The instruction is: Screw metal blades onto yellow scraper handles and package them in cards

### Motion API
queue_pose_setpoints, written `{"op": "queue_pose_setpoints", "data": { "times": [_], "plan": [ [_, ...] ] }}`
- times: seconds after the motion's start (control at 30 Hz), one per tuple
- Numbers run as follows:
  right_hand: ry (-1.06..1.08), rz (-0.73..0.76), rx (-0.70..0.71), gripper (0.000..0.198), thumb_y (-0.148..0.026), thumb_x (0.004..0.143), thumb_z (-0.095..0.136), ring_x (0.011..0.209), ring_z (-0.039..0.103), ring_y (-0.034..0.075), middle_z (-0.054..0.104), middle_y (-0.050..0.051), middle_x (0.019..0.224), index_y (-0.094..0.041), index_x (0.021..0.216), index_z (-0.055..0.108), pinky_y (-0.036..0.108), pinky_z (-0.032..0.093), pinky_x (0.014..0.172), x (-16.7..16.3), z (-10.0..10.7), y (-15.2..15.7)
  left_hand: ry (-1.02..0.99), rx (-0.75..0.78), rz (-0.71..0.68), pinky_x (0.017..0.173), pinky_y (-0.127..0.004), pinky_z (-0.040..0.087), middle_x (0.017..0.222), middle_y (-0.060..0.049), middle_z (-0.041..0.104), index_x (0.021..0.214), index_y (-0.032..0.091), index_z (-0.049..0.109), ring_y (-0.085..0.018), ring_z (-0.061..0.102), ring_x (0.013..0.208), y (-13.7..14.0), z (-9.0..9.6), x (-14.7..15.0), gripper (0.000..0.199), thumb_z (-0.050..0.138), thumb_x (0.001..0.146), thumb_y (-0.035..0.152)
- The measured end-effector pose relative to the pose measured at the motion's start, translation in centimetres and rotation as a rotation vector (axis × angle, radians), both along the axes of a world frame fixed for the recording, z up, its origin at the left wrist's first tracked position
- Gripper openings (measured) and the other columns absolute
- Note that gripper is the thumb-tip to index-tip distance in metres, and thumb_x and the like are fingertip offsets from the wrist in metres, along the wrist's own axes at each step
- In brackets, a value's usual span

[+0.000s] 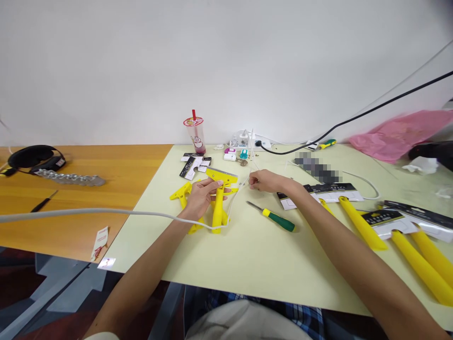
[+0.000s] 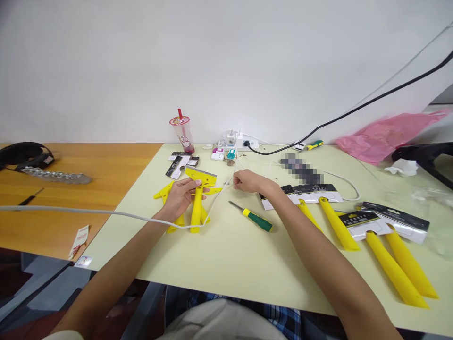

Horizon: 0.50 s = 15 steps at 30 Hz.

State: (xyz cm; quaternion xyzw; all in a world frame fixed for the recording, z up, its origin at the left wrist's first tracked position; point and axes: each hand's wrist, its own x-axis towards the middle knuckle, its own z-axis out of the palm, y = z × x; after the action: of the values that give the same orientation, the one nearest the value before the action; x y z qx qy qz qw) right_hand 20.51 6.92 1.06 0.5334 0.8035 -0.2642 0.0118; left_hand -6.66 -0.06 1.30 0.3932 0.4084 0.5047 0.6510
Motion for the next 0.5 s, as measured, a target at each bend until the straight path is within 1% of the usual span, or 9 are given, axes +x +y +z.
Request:
{"op": "queue_pose_setpoints", "data": {
  "times": [0.1,0.23,0.3,0.37,0.5],
  "plan": [
    [-0.024,-0.009,0.009,0.003,-0.022,0.094,0.067,0.095,0.07,0.023,0.078,0.011,0.111,-0.02,0.097,0.068,0.03,0.047,0.075,0.11,0.1,-0.06,0.008,0.007,-0.003,0.079,-0.038,0.067,0.077,-0.006,0.073,0.072,0.015,0.067,-0.035,0.084,0.096,-0.05,-0.08,0.0,0.039,0.1,0.066,0.035],
    [-0.082,-0.049,0.026,0.018,-0.036,0.098,0.069,0.095,0.069,0.025,0.076,0.015,0.111,-0.019,0.101,0.068,0.031,0.045,0.072,0.29,0.27,-0.04,0.001,0.026,-0.022,0.079,-0.038,0.067,0.079,-0.007,0.075,0.076,0.015,0.069,-0.034,0.084,0.094,0.03,-0.5,-0.16,0.036,0.098,0.071,0.036],
    [-0.107,-0.059,0.026,0.022,-0.041,0.098,0.07,0.094,0.069,0.025,0.076,0.015,0.11,-0.019,0.102,0.069,0.031,0.044,0.07,0.36,0.26,0.03,0.002,0.025,-0.028,0.079,-0.038,0.066,0.08,-0.007,0.076,0.079,0.015,0.071,-0.034,0.084,0.093,0.09,-0.69,-0.23,0.034,0.097,0.071,0.036],
    [-0.121,-0.058,0.022,0.022,-0.041,0.099,0.069,0.092,0.069,0.025,0.077,0.014,0.109,-0.019,0.102,0.07,0.031,0.043,0.069,0.36,0.14,0.11,0.004,0.021,-0.025,0.078,-0.038,0.066,0.08,-0.007,0.076,0.08,0.014,0.073,-0.033,0.084,0.091,0.12,-0.81,-0.25,0.033,0.097,0.071,0.035],
    [-0.118,-0.046,0.022,0.018,-0.037,0.099,0.069,0.093,0.07,0.026,0.077,0.015,0.109,-0.019,0.1,0.071,0.032,0.043,0.07,0.29,-0.14,0.15,0.0,0.022,-0.029,0.076,-0.038,0.066,0.08,-0.006,0.075,0.08,0.014,0.073,-0.032,0.084,0.089,0.02,-0.77,-0.17,0.034,0.098,0.071,0.035]
  ]
}}
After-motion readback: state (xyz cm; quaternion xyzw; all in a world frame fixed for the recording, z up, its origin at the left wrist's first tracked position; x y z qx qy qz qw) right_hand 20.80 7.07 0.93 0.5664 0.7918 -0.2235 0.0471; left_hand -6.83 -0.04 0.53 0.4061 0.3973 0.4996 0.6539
